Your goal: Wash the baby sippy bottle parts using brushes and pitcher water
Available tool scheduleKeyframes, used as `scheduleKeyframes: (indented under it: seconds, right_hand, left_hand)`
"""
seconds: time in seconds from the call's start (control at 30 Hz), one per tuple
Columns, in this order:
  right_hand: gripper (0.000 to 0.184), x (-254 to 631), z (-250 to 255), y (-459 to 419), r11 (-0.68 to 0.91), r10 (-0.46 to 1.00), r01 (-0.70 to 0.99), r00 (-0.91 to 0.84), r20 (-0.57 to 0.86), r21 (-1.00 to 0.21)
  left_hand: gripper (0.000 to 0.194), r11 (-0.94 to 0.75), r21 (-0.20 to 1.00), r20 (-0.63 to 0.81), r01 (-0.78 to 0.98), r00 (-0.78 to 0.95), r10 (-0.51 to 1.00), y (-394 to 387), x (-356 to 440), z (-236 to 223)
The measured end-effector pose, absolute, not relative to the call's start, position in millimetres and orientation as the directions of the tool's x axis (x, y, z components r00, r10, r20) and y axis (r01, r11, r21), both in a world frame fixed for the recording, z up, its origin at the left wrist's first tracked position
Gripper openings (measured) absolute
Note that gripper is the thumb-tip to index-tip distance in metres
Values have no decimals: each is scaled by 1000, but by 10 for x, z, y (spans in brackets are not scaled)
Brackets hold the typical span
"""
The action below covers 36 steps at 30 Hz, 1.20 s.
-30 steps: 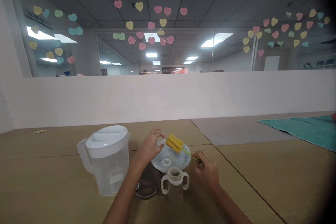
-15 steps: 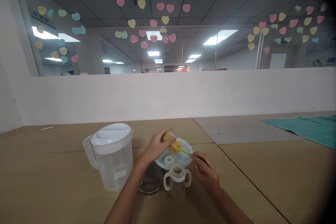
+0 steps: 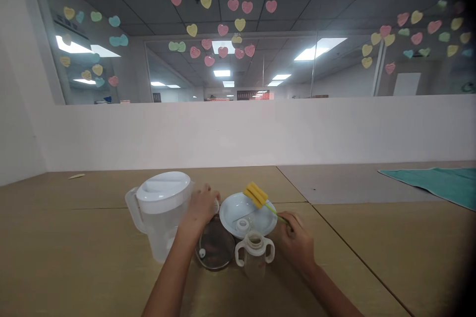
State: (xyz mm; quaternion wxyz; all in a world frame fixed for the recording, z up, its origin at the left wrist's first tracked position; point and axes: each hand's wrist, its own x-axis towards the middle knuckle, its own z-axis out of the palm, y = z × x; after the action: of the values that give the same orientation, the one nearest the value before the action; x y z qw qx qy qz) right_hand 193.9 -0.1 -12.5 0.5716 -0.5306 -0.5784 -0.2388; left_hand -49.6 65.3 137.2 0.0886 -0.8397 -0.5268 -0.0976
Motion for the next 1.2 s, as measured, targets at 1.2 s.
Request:
scheduleKeyframes:
  seconds: [1.2]
  right_hand:
    - [28,2000,-182,40,267,447,893,219,868,-363]
  left_hand:
    - [14,-667,350,255,657,619,743,1039,210,409]
